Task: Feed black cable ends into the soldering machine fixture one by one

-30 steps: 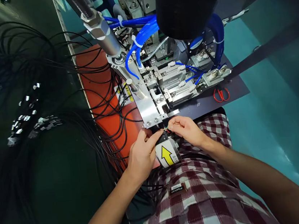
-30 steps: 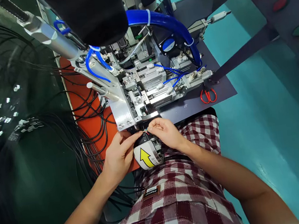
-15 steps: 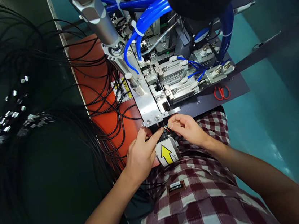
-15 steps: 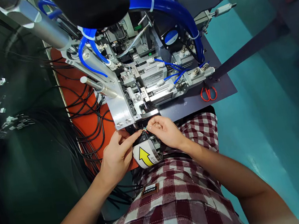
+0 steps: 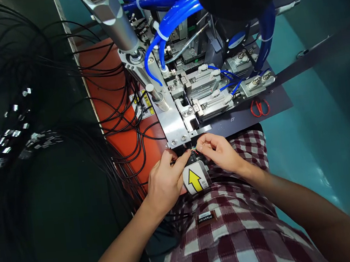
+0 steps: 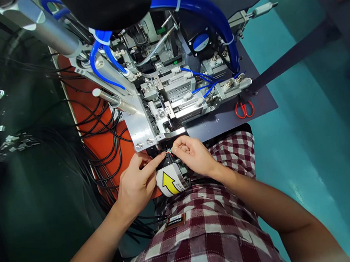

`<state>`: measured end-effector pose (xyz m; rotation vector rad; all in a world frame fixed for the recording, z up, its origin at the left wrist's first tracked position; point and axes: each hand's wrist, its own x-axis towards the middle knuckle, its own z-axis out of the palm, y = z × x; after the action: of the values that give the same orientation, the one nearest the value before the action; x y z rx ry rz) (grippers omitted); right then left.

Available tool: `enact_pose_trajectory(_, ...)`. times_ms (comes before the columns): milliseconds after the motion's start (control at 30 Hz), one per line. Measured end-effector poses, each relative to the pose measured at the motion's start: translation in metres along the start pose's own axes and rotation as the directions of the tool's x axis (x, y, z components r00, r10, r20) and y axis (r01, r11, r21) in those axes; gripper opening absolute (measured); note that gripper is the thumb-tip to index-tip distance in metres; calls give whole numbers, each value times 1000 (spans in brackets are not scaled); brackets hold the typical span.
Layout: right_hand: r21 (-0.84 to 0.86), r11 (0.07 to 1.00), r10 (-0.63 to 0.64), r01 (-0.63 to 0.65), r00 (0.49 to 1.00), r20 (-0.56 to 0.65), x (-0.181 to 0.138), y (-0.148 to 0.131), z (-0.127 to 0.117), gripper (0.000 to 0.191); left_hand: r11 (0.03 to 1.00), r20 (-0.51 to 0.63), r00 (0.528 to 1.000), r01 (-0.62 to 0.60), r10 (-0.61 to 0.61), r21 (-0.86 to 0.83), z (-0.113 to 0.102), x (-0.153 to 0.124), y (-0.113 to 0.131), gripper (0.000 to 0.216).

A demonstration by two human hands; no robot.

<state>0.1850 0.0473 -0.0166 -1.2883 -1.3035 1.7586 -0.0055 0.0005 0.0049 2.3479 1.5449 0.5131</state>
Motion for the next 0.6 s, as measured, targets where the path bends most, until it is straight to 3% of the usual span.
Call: enact_pose_trajectory(600, 11, 1000, 1, -1, 1000, -3, 1, 0, 0, 17, 1000, -20, 1000, 3, -3, -11, 0, 1, 0, 34)
